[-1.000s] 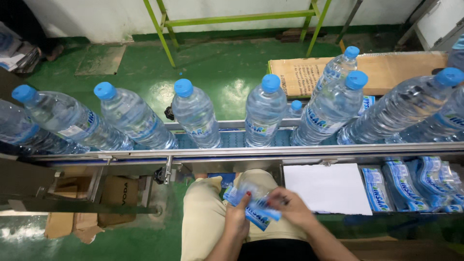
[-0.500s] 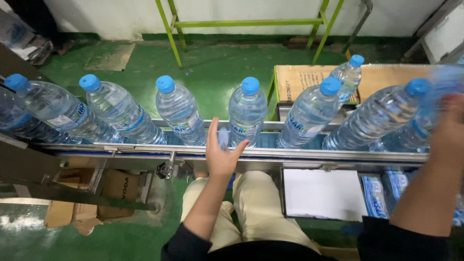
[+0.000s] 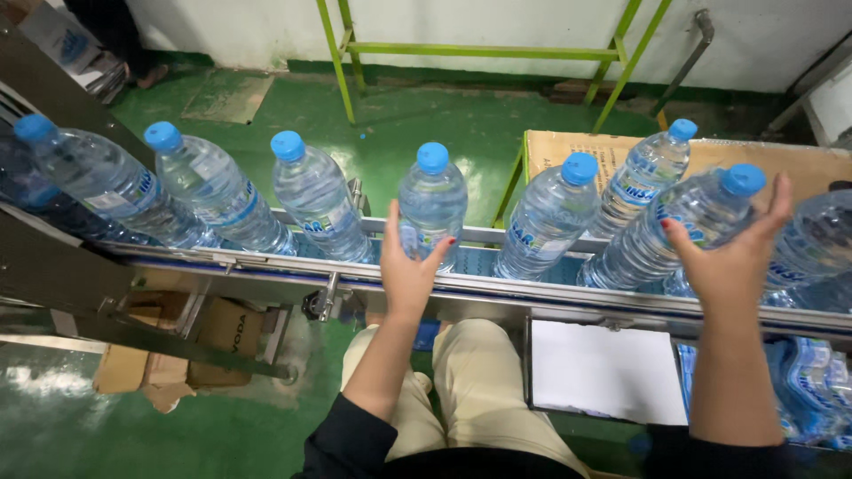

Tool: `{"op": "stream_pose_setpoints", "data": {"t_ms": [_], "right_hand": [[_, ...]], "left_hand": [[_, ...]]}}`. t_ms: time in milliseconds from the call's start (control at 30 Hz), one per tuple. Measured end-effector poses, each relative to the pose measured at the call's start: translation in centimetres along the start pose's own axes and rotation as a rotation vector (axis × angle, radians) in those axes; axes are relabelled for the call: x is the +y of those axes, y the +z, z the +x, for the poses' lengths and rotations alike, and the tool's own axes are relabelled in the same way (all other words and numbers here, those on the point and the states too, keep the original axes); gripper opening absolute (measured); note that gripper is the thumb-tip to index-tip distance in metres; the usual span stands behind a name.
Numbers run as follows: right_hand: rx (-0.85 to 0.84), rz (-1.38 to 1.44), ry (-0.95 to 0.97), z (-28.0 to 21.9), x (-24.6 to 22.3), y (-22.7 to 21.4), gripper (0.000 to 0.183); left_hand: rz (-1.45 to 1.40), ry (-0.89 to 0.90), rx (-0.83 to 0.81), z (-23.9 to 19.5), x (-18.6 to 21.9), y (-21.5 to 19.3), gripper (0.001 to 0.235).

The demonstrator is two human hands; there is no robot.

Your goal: The person sits in front of a conveyor belt carrying water bottles. They pick up labels from their lap and apply them to the bottles as they move along the belt.

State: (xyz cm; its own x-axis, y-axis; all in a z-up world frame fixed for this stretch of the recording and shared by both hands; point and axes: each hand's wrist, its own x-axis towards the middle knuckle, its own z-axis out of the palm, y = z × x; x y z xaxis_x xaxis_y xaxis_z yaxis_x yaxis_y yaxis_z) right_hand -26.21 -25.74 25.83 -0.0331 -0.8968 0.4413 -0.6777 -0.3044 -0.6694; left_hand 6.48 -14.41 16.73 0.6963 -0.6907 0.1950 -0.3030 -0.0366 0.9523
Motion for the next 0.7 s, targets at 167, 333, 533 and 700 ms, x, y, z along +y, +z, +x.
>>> {"op": "stream_pose_setpoints", "data": {"t_ms": [167,333,533,700], "right_hand": [[0.009,0.064,0.062,-0.9,2.1,3.7,0.120],[-0.032,0.075,0.078,-2.3,4.9,6.2,0.124],[0.174,0.333,-0.342,-9.7,5.5,7.7,0.101],[-0.813,0.448,0.145,-23.6,8.6,14.3,0.110]], "left_hand": [[-0.459,-0.095,0.145,-4.2,-1.5,-2.1,0.067],[-0.952,-0.434,-0.021,-10.0,-5.2,-2.0,0.041],[-1.091,-0.573,-0.155,-14.5,-13.6,1.9,0.030],[-1.146,-0.812,0.016,-15.8,-12.9,4.7,0.062]]}}
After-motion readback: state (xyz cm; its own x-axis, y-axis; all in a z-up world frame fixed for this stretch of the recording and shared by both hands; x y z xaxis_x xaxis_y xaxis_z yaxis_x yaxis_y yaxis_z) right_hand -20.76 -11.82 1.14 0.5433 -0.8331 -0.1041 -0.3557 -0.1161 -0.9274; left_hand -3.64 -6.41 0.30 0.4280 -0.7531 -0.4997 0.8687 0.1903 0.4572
